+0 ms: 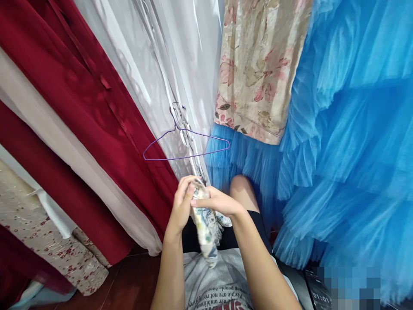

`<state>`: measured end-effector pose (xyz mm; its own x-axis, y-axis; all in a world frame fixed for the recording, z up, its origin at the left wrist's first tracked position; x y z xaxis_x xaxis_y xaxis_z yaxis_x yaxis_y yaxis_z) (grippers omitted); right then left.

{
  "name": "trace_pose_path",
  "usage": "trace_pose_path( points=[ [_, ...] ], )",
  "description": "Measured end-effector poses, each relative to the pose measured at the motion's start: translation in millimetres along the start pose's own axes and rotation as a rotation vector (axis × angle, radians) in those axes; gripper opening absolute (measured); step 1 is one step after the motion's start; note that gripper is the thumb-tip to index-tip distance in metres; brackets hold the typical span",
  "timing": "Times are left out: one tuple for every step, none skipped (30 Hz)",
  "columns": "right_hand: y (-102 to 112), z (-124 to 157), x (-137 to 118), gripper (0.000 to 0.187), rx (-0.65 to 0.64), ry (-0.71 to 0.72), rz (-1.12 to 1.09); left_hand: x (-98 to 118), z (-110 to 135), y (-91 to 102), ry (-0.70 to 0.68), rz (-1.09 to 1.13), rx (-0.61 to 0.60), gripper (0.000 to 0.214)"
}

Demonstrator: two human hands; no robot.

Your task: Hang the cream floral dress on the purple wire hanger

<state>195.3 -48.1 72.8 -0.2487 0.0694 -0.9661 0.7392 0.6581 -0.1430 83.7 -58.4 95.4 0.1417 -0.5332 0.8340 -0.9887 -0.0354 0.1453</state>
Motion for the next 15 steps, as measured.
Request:
trace_pose_path(
  points=[
    [6.9, 4.6, -3.2, 0.029, 0.072, 0.008, -0.039, -4.7, 2.8, -7.4, 0.043, -0.005, -0.114, 0.036],
    [15.9, 10.1, -6.8, 0.028, 0.148, 0.020, -0.071, -11.7, 6.7, -13.8, 0.100, -0.006, -0.215, 0.041],
    [26.7, 16.0, -11.0, 0.027, 0.219, 0.036, -0.087, -19.8, 11.0, -19.1, 0.158, -0.009, -0.304, 0.044],
    [39.5, 21.4, -16.1, 0.024, 0.280, 0.054, -0.081, -27.8, 15.0, -23.1, 0.203, -0.022, -0.386, 0.047],
    [54.6, 25.8, -22.5, 0.021, 0.339, 0.080, -0.051, -34.8, 18.0, -25.5, 0.228, -0.046, -0.456, 0.047],
    [72.0, 28.5, -30.7, 0.017, 0.399, 0.117, 0.003, -40.6, 19.2, -25.7, 0.238, -0.081, -0.507, 0.046],
    [91.3, 29.0, -41.1, 0.012, 0.465, 0.166, 0.084, -44.9, 18.5, -23.8, 0.238, -0.133, -0.539, 0.044],
    [111.2, 27.2, -53.7, 0.009, 0.534, 0.222, 0.200, -47.5, 15.5, -19.8, 0.234, -0.200, -0.546, 0.042],
    [131.2, 23.4, -68.8, 0.010, 0.616, 0.291, 0.329, -48.1, 10.6, -14.2, 0.227, -0.272, -0.529, 0.041],
    [148.9, 17.5, -86.4, 0.013, 0.700, 0.372, 0.492, -46.4, 4.3, -8.2, 0.216, -0.338, -0.501, 0.040],
    [161.7, 7.2, -103.4, 0.017, 0.735, 0.422, 0.696, -42.2, -2.7, -3.2, 0.199, -0.390, -0.478, 0.041],
    [172.8, -6.7, -117.2, 0.019, 0.734, 0.438, 0.792, -35.7, -9.9, -0.1, 0.171, -0.423, -0.464, 0.042],
    [180.8, -22.5, -129.6, 0.019, 0.710, 0.444, 0.867, -27.3, -17.1, 1.5, 0.130, -0.438, -0.452, 0.043],
    [184.7, -39.7, -140.1, 0.018, 0.660, 0.442, 0.953, -17.5, -24.4, 2.1, 0.083, -0.443, -0.434, 0.043],
    [185.0, -57.0, -147.9, 0.017, 0.597, 0.438, 1.029, -7.6, -31.4, 2.2, 0.035, -0.446, -0.411, 0.044]
  ],
)
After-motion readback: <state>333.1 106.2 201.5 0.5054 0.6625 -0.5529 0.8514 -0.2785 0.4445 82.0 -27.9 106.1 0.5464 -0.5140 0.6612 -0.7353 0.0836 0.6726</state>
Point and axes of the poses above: each hand's wrist, its own z-axis away from the middle knuckle, its own y-axis out of the back of the hand, x = y × z, the point moved 6 cm from there along -z, towards the middle knuckle, and after that the axes turned 2 degrees about y, right-handed, at the moved point
